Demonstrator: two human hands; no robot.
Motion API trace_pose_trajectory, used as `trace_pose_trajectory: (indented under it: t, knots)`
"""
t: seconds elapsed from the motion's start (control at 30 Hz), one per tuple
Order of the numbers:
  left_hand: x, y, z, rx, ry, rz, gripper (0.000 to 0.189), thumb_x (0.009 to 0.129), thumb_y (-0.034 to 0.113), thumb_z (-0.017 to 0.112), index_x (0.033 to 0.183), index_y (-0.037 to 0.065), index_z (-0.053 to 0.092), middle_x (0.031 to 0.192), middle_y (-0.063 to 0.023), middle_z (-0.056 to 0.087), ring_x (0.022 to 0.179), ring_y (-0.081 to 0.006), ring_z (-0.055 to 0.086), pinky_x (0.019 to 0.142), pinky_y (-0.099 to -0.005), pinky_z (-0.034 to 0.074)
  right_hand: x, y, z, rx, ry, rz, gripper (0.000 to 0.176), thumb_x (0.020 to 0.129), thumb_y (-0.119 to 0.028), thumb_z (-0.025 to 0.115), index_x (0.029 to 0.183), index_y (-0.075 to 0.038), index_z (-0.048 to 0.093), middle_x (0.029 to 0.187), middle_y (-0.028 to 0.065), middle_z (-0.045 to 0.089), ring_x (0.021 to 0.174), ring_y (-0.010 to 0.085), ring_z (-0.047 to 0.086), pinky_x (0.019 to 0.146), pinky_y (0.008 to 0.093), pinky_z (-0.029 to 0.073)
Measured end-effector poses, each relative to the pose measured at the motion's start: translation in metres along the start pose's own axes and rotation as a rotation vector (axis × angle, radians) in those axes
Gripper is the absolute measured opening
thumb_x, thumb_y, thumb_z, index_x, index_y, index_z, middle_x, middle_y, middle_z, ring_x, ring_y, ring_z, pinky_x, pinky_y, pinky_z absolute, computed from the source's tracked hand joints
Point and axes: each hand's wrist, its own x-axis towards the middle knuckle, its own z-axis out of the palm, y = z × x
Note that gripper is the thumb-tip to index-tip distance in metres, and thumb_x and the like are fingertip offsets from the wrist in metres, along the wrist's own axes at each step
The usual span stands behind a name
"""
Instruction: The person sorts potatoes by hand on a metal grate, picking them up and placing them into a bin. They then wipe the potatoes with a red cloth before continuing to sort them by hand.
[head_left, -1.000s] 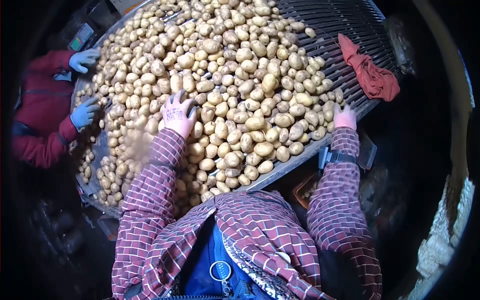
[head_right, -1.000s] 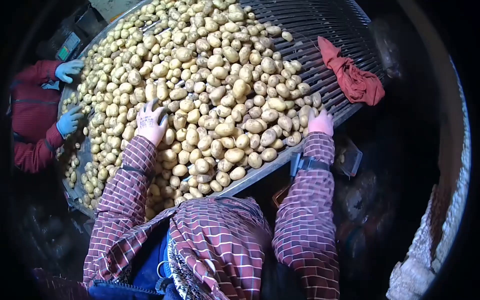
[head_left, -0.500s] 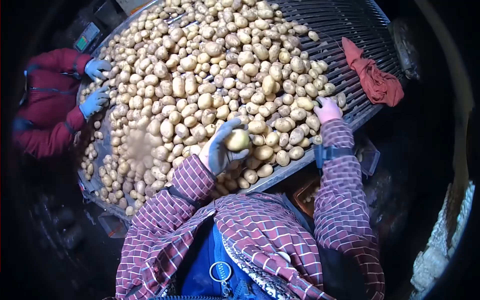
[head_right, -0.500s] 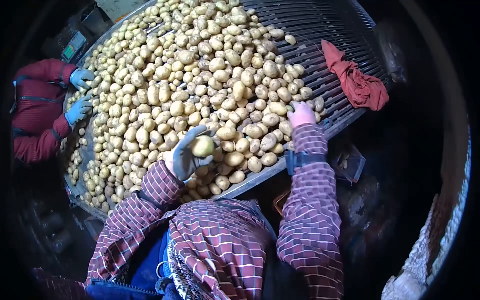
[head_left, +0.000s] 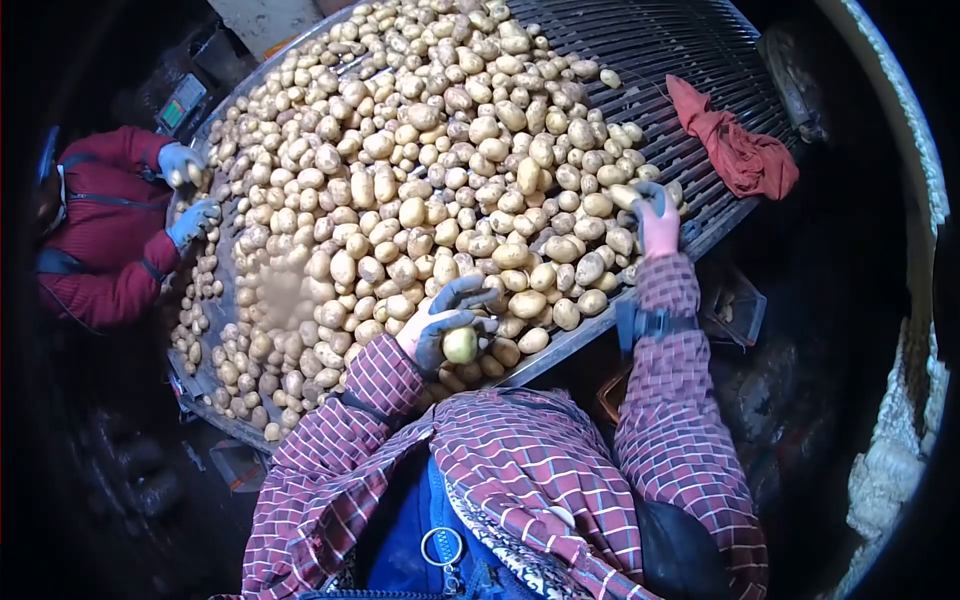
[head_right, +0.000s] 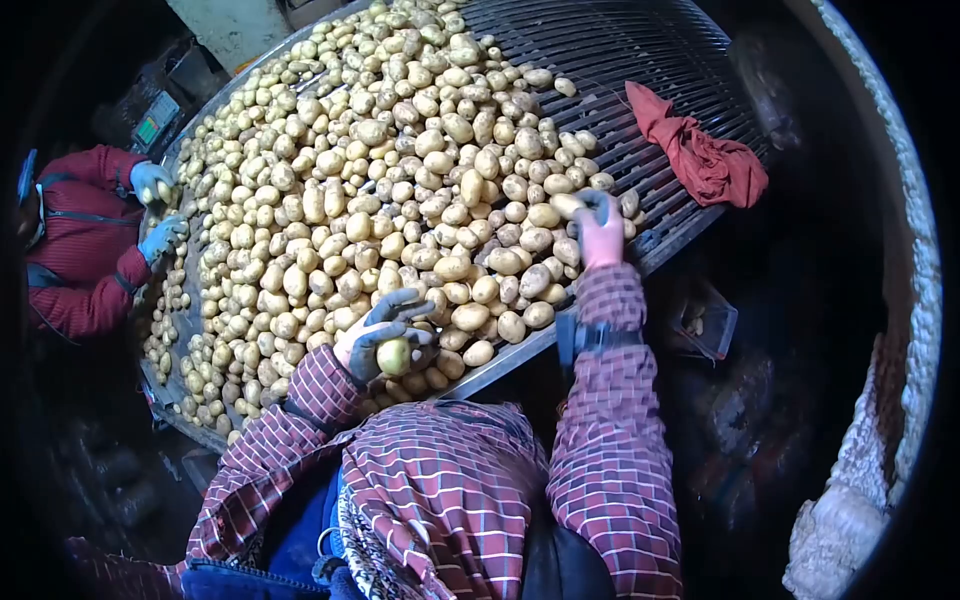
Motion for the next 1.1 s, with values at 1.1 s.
trace_pose_trajectory:
  t: [1.1]
  knots:
    - [-0.071,0.034,-0.129,-0.246,0.147,0.224,0.070,0.085,0.031,0.062,0.141,0.007,0.027,0.136,-0.0195,0.042,0.105,-0.0281,0.059,0.074,-0.0363,0.055,0.057,-0.026,0.267,-1.458,-0.388,-0.766,0.037,0.075,-0.031,0.066,0.106,-0.012,0.062,0.105,0.0104,0.059,0.100,0.0293,0.054,0.086,0.0422,0.043]
